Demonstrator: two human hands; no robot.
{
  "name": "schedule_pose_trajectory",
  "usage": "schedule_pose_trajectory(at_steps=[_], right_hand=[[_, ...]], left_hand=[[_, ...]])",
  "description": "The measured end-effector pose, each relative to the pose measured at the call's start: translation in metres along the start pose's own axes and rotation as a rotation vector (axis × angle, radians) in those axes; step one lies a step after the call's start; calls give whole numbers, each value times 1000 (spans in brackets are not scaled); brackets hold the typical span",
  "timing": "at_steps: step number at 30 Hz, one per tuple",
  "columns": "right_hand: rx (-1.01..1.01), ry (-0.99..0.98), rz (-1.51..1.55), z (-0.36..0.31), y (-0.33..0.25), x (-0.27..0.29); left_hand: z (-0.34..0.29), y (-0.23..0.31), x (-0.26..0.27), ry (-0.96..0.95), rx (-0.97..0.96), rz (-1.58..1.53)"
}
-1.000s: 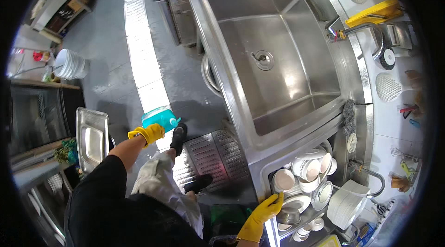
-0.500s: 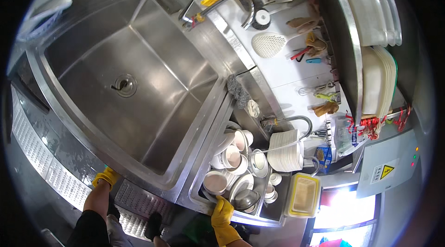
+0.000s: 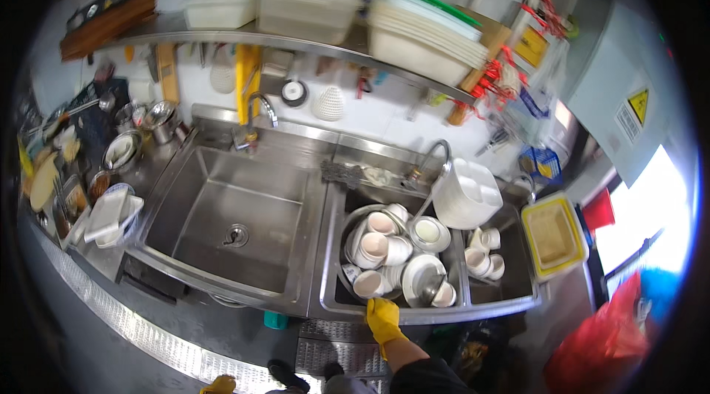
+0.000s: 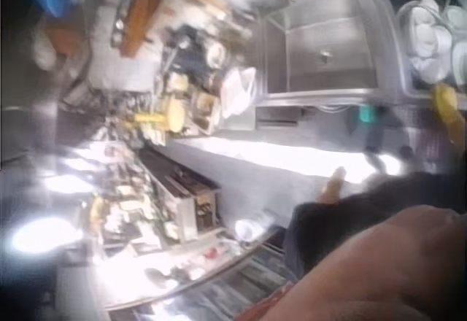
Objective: The person washes a large number of white ceramic bowls and cups in a commercial kitchen sink. They use a purple sponge and dish soap, scrubbing each item individually under running water and placing them into a drying rack.
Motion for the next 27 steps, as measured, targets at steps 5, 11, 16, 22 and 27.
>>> schedule_pose_trajectory(at_steps=[5, 11, 16, 22, 27], right_hand=[[-144, 113, 9, -16, 13, -5], [-162, 68, 168, -5, 7, -16], [116, -95, 173, -26, 59, -17], [37, 48, 575, 0, 50, 2], [-79, -23, 917, 68, -5, 13]], left_hand=[[-30, -7, 79, 65, 131, -16], [-114, -20, 63, 168, 264, 89], [-130, 39, 27, 490, 489, -253], [-182, 118, -61, 585, 995, -1294], [-241, 167, -171, 196, 880, -223]])
Point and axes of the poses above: each hand's wrist, its own z-axis towards the middle knuckle, its own x-axis out of the back of the hand, y = z × x, the point moved 1 cm from there along z, towards the middle knuckle, and after that the axes turned 14 degrees about x, right-handed, at the moved point
